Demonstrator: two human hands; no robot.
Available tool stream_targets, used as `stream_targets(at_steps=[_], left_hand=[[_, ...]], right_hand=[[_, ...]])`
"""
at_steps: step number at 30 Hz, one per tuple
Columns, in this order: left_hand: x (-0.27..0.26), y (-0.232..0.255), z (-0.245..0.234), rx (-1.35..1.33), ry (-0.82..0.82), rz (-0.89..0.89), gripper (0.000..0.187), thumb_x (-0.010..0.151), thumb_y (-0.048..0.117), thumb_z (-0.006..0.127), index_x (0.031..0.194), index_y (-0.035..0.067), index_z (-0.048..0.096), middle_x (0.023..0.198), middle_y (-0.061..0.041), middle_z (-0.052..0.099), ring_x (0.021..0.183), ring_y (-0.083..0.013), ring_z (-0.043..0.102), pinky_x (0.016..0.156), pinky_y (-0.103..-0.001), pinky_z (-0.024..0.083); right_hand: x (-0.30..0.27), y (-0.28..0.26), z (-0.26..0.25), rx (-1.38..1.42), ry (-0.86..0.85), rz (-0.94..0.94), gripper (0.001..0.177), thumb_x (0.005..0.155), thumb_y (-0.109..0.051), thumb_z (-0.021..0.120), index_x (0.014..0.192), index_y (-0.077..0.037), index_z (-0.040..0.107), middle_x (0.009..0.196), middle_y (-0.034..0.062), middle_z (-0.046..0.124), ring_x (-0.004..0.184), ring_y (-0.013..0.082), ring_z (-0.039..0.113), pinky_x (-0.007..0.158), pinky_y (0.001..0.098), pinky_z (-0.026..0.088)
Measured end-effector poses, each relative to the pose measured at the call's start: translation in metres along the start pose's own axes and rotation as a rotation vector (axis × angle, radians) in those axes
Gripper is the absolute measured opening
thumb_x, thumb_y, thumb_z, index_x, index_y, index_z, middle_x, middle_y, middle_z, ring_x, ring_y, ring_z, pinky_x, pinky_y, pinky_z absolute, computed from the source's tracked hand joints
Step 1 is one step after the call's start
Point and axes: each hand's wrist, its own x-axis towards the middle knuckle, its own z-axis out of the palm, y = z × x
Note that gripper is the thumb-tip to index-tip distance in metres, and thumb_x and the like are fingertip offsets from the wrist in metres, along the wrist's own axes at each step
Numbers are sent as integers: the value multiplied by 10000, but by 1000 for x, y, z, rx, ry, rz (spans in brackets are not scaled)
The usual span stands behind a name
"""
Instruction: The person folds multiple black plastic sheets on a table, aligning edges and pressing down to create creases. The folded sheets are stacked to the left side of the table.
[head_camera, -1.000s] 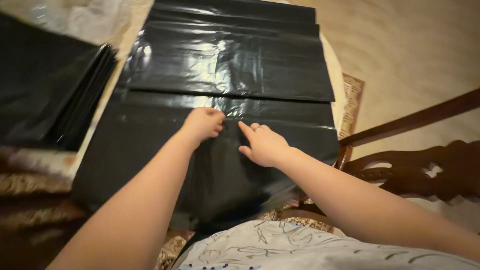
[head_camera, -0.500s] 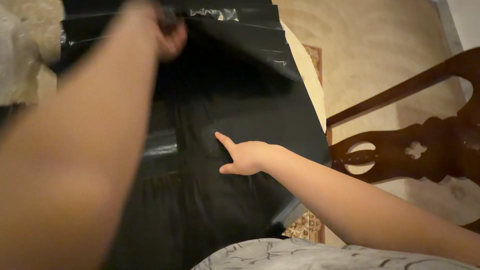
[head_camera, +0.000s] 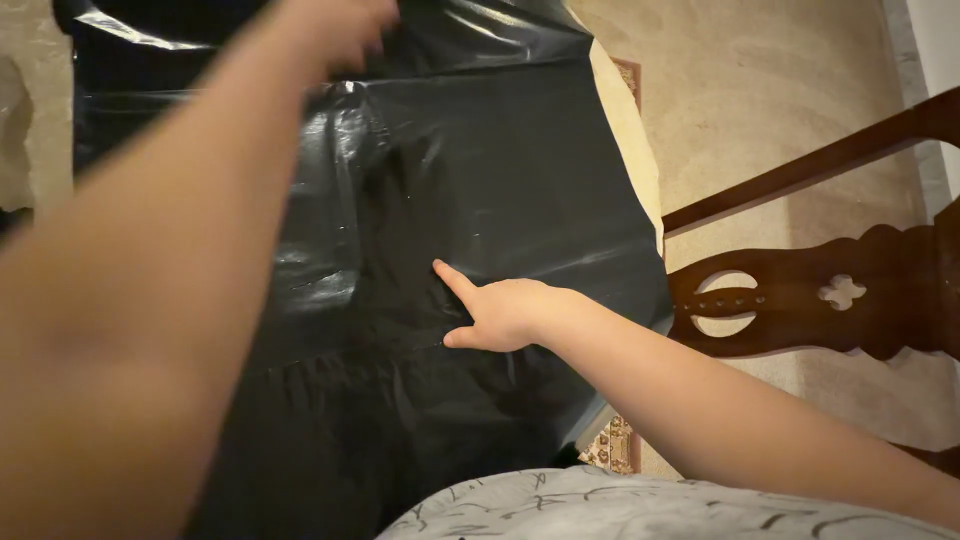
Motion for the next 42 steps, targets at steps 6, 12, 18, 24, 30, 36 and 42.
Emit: stream_targets(at_steps=[6,12,18,24,30,36,42], left_hand=[[-70,-46,83,199,27,-3,319,864,353,701,1071,124,783,1115,-168,749,1052,-343,690,941,-445,528],[-191,16,113,334,285,175,306,851,271,736,1126,145,777,1345,-168,626,1210,-379,600,977,-473,492],[-347,72,116,214,386,99,159,915,247,734,853,107,692,822,-62,649,770,-296,664,666,-442,522],[-460,128,145,320,-26,240,376,724,438,853,819,122,675,870,-53,629,871,-284,625,736,-440,499],[-502,133,199,556,-133,287,706,596,403,865,1232,172,663,1361,-126,543,1320,-342,458,1074,-555,343],[-530,115,233,830,110,217,728,800,216,756,1486,179,515,1594,-102,411,1469,-281,383,1200,-510,271],[-539,107,241,722,90,197,842,732,288,739,1494,190,395,1644,-165,238,1511,-369,224,1144,-657,157]], right_hand=[[-2,-2,5,-11,12,35,1032,938,-543,547,1637,-273,-163,1257,180,690,1153,394,658,993,490,504],[-13,7,32,-54,240,-94,1034,922,-536,615,1643,-233,-62,1350,190,583,1200,382,608,1012,480,483],[-38,41,73,73,440,-373,865,870,-347,702,1595,-178,262,1341,149,570,1250,336,553,1051,434,472],[-40,68,99,19,616,-608,665,865,-227,706,1469,-133,445,1489,127,484,1330,376,484,1080,448,434],[-43,78,123,-37,808,-717,616,835,-205,732,1399,-102,508,1499,194,446,1287,416,495,1037,479,426],[-77,74,157,-59,858,-692,328,848,-238,739,1141,-136,632,1204,108,608,1135,342,601,944,451,510],[-107,69,192,-270,701,-740,480,755,-334,811,1132,-115,611,1156,109,584,1098,329,567,885,450,476]])
